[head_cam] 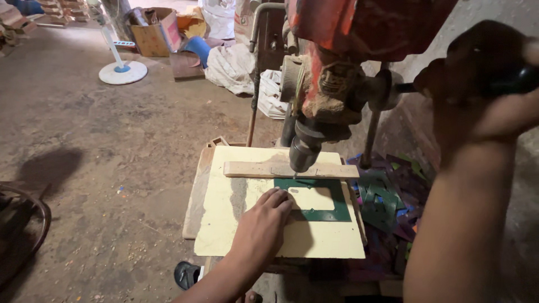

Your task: The person uses a drill press to drill holes into small, colorful plastic frames. They place each frame under the drill bit, operate the lever to drill, and then move the finished piece aside to a pile.

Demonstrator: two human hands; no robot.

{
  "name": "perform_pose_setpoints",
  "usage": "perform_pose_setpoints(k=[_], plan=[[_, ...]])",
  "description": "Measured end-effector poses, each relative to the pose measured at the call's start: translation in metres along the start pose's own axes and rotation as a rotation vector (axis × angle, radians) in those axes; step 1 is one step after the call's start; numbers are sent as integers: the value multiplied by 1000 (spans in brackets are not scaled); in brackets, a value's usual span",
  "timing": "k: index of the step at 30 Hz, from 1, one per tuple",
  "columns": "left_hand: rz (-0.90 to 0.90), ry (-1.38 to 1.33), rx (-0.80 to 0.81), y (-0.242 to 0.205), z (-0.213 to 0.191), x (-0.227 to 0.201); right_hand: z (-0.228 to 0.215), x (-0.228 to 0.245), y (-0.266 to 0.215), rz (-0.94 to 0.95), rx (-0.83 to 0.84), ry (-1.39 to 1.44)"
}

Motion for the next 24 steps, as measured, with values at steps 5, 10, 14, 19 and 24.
perform_pose_setpoints(k=[5,10,14,19,24], plan=[[12,-77,-15,-4,-5,0,26,12,-18,-27,-35,-48],[-4,-75,-15,-1,-6,-1,40,23,-33,-103,-95,-105],[-9,-65,5,-1,-9,-3,46,24,-41,-199,-126,-133],[-11,-66,0,-4,-8,1,52,11,-60,-250,-174,-113],[40,-35,-26,-4,-1,4,47,5,-76,-270,-194,-119]])
Point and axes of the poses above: each hand's wrist, its own y-axis towards the middle knuckle, its own z-axis out of the palm, x = y × z, the point moved 2 cm from there along y, towards the middle knuckle, and after that the axes turned 9 degrees about -y, right-handed, at the moved point
